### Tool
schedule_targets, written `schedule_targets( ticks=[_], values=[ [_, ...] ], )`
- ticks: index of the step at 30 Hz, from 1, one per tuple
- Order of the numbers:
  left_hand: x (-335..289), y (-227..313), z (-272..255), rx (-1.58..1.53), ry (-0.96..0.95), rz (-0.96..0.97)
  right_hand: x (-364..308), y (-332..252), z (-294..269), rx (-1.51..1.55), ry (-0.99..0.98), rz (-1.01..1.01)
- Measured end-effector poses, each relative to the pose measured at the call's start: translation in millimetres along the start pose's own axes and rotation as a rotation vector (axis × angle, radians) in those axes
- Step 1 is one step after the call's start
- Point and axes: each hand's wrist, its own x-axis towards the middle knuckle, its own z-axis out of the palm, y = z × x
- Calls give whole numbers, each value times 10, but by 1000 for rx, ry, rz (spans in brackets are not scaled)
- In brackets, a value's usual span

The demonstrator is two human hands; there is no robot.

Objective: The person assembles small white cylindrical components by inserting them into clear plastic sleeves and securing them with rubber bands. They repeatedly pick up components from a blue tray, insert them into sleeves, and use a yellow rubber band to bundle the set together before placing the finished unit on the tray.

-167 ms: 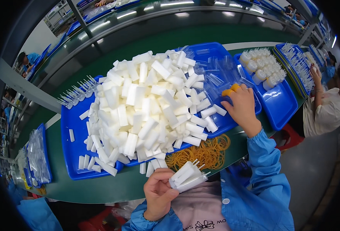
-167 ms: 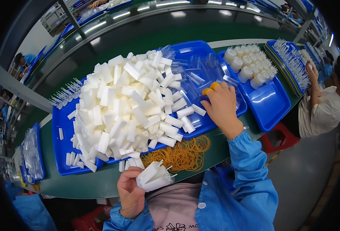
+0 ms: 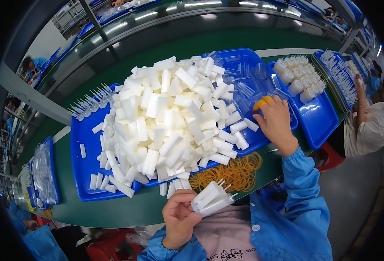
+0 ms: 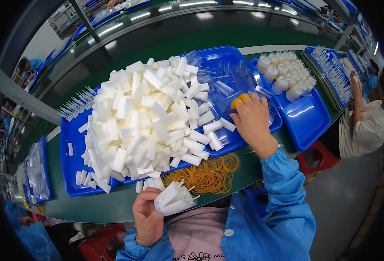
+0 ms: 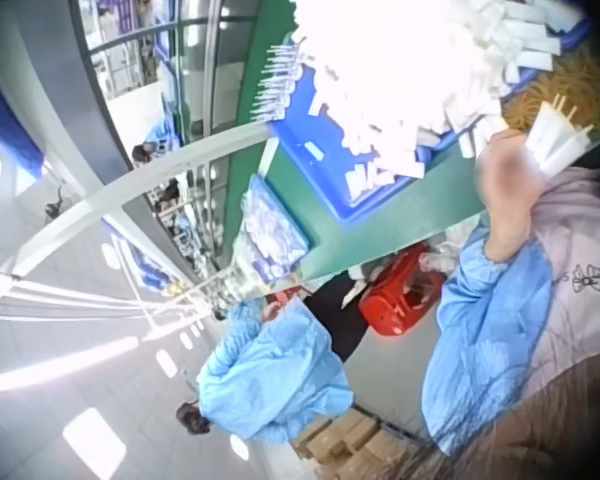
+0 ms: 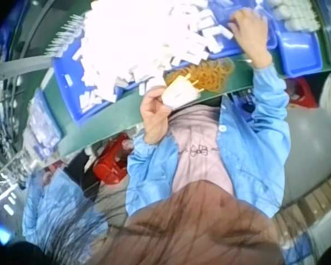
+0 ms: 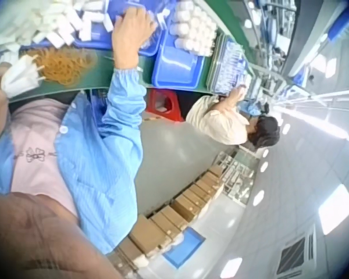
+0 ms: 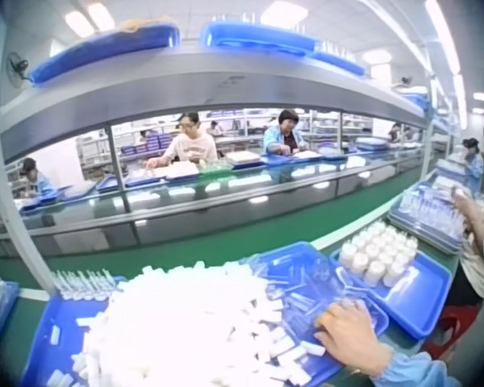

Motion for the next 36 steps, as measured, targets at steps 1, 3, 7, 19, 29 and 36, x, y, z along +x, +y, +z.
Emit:
schedule_targets(
  ticks=[1, 3, 7, 19, 29, 36],
  values=[
    [4, 5, 3, -1, 1, -1, -16, -9, -23, 89, 67, 26],
    [8, -3, -4, 2, 9, -1, -74, -51, -75, 266, 197, 76],
    [19, -37, -37, 31, -2, 31, -327, -369, -553, 1239, 5, 301],
    [-61, -30, 13, 469, -35, 310, -709, -750, -639, 1714, -52, 388],
    [-49, -8, 30, 659, -61, 411, -702, -839, -568, 1835, -147, 500],
    [-62, 42, 74, 723, -72, 371, -700, -917, -570, 1739, -161, 377]
  ],
)
